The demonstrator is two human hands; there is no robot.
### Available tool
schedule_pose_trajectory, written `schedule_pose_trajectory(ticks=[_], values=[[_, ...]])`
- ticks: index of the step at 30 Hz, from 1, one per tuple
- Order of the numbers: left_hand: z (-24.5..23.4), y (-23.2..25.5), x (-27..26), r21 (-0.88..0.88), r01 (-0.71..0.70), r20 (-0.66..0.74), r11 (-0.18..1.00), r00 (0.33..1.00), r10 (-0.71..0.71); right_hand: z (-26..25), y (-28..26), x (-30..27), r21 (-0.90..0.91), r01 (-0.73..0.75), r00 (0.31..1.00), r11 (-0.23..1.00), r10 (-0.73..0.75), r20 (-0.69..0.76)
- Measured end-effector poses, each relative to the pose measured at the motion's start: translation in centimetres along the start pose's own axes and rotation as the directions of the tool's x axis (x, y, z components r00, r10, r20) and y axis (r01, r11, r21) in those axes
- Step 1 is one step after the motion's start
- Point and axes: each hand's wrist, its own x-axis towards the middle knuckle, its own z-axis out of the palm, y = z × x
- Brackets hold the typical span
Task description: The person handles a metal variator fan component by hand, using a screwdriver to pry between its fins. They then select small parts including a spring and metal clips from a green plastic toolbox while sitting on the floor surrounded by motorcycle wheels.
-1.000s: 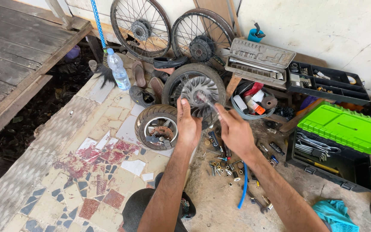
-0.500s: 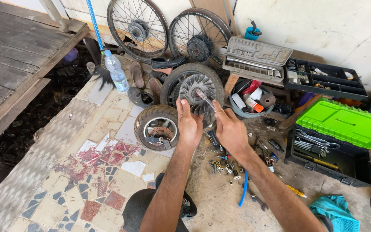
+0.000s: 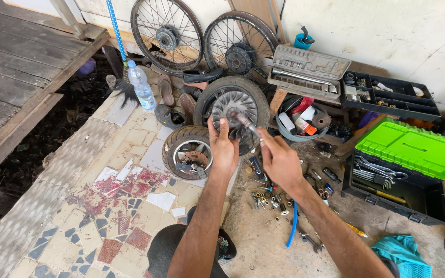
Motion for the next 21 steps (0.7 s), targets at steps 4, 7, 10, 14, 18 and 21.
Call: schedule_pose_trajectory(ticks=[4, 7, 10, 14, 18, 21], values=[[0.7, 0.1, -0.4, 0.133, 0.098, -0.014, 0.986, 0.995, -0.097, -0.2, 0.7, 0.4, -0.019, 0.007, 0.993, 1.0, -0.009, -0.115], [0.7, 0.1, -0.5, 0.11, 0.12, -0.016, 0.987, 0.993, -0.119, 0.3, 0.8, 0.0, 0.036, 0.008, 0.992, 0.999, -0.003, -0.127], [0.2, 0.4, -0.2, 0.081, 0.057, -0.006, 0.995, 0.998, -0.057, 1.0, 1.0, -1.1, 0.06, 0.018, 0.996, 0.998, -0.012, -0.089], [-0.1, 0.5, 0.1, 0.024, -0.044, -0.013, 0.999, 0.999, 0.044, 2.8, 0.7, -3.0, 0.14, 0.012, 0.995, 0.99, 0.002, -0.101], [-0.1, 0.5, -0.2, -0.012, -0.094, -0.033, 0.996, 0.995, 0.093, 3.7, 0.3, -3.3, 0.173, -0.01, 0.99, 0.985, 0.034, -0.135], [0.3, -0.1, -0.7, -0.023, -0.029, -0.044, 0.999, 0.999, 0.028, 3.6, -0.1, -1.9, 0.185, -0.049, 0.989, 0.982, 0.074, -0.129]])
